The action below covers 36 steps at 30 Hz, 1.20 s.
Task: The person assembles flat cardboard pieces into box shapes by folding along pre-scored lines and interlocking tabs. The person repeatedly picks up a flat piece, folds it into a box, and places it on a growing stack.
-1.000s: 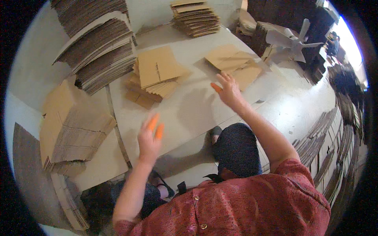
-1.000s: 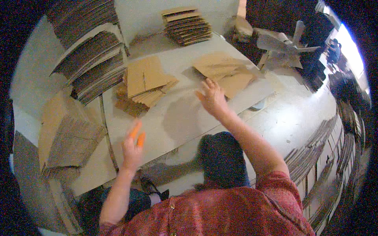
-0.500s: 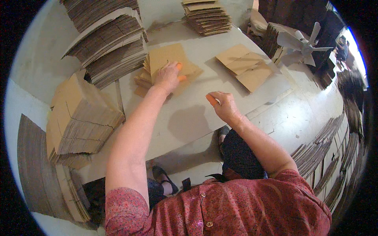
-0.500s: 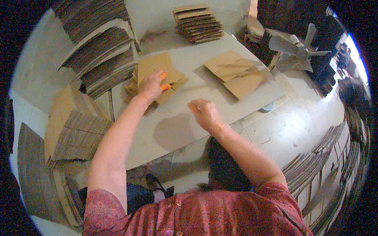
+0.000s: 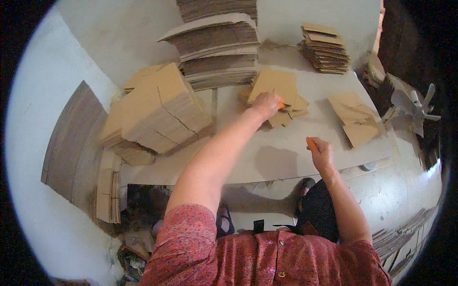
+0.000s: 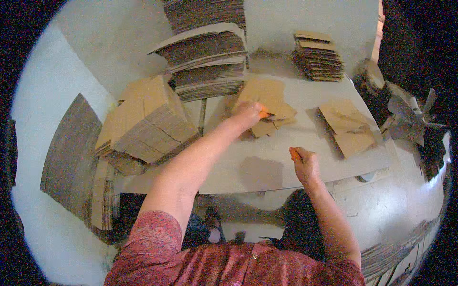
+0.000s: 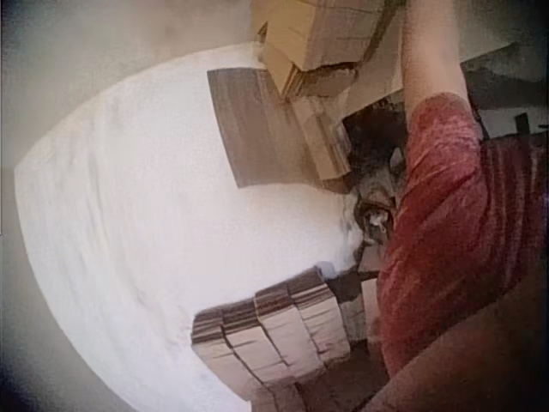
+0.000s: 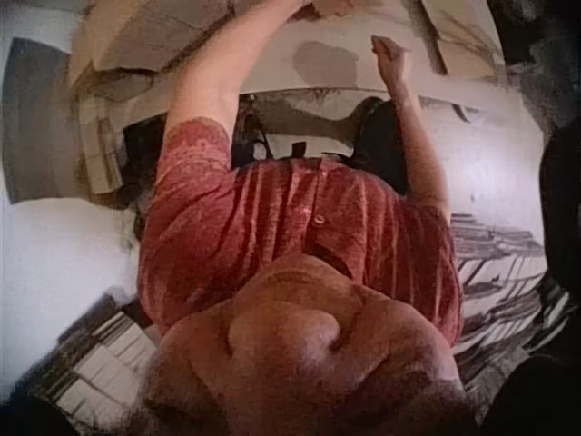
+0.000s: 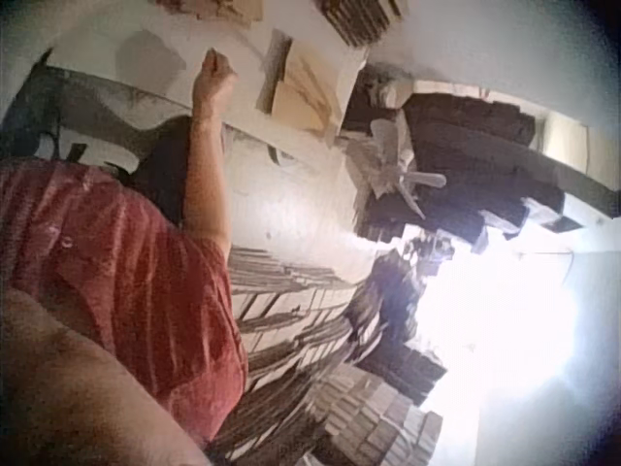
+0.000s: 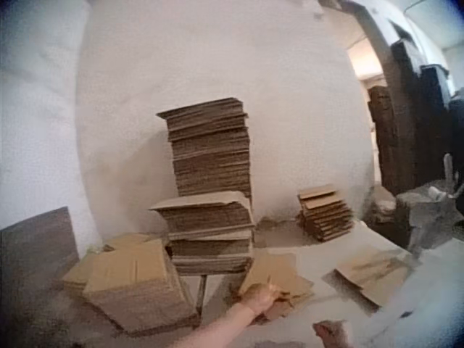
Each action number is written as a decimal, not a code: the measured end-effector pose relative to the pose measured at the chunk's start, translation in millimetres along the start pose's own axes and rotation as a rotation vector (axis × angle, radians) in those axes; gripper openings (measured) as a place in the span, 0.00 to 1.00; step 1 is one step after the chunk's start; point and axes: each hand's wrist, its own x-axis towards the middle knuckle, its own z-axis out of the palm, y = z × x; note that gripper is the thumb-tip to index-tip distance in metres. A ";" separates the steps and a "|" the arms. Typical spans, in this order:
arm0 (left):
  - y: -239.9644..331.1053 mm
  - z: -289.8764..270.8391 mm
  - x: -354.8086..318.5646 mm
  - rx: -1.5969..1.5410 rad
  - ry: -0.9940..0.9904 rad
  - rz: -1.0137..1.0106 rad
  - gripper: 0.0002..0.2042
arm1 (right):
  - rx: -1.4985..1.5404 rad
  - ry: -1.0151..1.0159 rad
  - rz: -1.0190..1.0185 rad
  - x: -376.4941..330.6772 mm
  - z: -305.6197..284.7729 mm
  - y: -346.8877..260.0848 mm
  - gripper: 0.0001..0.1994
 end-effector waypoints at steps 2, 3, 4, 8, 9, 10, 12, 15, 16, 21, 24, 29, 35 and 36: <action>-10.9 -17.9 -7.3 -0.182 0.014 -0.042 0.09 | 0.105 0.022 0.055 3.1 10.4 -9.7 0.12; -14.4 -23.3 -11.6 -0.253 0.015 -0.071 0.10 | 0.179 0.021 0.113 3.1 13.2 -13.6 0.13; -17.0 -28.4 -16.7 -0.323 0.017 -0.100 0.12 | 0.253 0.019 0.172 3.5 15.5 -19.0 0.14; 10.1 -17.5 -55.2 -0.107 0.182 0.369 0.15 | 0.911 -0.091 0.451 2.1 4.3 -47.6 0.24; 27.6 -10.6 -75.0 -0.116 0.146 0.480 0.16 | 1.021 -0.179 0.499 4.6 0.7 -43.5 0.25; 38.5 4.4 -98.4 -0.161 0.177 0.542 0.17 | 1.091 -0.126 0.487 4.5 3.4 -38.4 0.22; 50.8 15.2 -140.1 -0.167 0.219 0.592 0.19 | 1.227 -0.024 0.468 0.0 16.5 -30.1 0.17; 48.7 -17.0 -192.3 -0.061 0.322 0.470 0.23 | 1.000 -0.012 0.342 -17.8 16.5 -33.6 0.15; 35.0 -35.6 -202.5 -0.030 0.394 0.367 0.24 | 0.910 -0.012 0.312 -20.6 16.0 -28.6 0.14; -43.6 -168.2 -240.1 0.619 0.597 -0.387 0.41 | 0.638 -0.045 0.227 -30.3 14.0 -32.9 0.11; -98.6 -213.9 -269.4 0.868 0.337 -0.583 0.35 | 0.622 -0.093 0.194 -31.4 18.7 -39.5 0.12; -100.9 -229.9 -269.1 0.789 0.236 -0.414 0.18 | 0.628 -0.094 0.249 -35.0 15.2 -38.7 0.12; -38.6 -245.7 -269.2 0.858 0.159 -0.395 0.15 | 0.562 -0.111 0.304 -40.7 10.5 -42.2 0.13; -20.0 -243.5 -271.4 0.870 0.138 -0.356 0.16 | 0.552 -0.129 0.307 -40.8 7.1 -43.9 0.12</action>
